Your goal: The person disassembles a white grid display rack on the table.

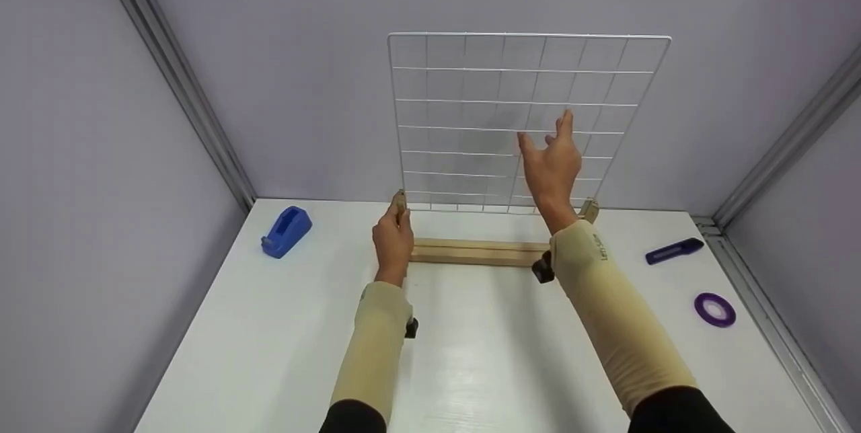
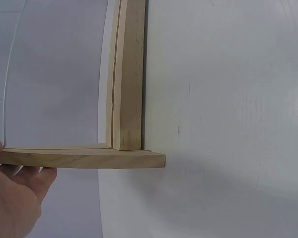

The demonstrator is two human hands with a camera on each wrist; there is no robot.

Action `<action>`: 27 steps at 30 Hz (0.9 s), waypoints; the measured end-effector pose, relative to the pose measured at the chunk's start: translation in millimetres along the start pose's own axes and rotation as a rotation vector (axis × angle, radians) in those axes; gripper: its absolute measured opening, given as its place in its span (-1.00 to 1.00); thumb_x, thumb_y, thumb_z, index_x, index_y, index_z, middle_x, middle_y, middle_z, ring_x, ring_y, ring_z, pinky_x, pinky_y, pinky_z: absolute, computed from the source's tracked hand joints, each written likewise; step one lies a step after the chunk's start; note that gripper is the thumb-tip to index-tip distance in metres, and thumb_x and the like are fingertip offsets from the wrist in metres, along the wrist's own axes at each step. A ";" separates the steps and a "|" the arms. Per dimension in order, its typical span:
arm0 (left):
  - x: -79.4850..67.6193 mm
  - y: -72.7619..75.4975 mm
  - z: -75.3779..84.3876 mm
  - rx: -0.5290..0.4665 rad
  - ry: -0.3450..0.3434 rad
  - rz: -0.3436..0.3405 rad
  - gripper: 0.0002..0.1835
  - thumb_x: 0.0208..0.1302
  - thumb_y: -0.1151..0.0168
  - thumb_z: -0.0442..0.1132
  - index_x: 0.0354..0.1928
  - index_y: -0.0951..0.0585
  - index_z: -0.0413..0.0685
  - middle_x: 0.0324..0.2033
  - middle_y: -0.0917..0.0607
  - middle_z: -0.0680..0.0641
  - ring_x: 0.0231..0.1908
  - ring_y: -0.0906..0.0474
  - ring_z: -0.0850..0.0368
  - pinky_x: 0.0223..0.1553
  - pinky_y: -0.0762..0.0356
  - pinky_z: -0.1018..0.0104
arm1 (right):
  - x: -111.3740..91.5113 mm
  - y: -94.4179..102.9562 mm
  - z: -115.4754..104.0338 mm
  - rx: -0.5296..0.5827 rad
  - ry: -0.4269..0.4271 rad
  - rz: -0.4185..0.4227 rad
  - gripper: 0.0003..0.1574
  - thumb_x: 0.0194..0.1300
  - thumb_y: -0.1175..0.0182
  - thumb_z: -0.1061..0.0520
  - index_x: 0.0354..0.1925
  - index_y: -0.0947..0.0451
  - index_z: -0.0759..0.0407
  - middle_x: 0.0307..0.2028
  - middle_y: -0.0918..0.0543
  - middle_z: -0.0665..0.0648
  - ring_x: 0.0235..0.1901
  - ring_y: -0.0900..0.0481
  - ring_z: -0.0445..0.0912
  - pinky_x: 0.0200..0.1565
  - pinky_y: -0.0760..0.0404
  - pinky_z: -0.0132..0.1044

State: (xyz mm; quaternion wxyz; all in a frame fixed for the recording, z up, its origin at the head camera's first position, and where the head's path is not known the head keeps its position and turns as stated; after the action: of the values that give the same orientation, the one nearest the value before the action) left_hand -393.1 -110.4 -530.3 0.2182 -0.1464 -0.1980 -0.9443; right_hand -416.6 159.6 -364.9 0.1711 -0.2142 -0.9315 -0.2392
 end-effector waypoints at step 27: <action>2.4 0.0 1.4 0.039 0.029 0.011 -0.65 0.49 -0.16 -0.30 0.22 -0.61 -0.32 -0.01 -0.75 -0.33 -0.02 -0.73 -0.17 -0.01 -0.68 -0.03 | 8.2 9.5 -17.4 -0.009 0.043 0.024 0.12 0.36 -0.34 -0.07 0.60 0.04 0.25 0.49 -0.32 0.24 0.28 -0.58 0.09 0.25 -0.59 -0.11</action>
State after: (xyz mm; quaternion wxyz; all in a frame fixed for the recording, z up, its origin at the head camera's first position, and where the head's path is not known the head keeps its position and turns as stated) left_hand -394.9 -110.7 -528.2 0.2290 -0.1297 -0.2125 -0.9411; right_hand -415.2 160.7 -343.6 0.1929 -0.2209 -0.9239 -0.2458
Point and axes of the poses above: each hand's wrist, its own x-axis towards the middle knuckle, its own y-axis out of the back of the hand, z = x × y, the point moved 4 cm from there along x, towards the middle knuckle
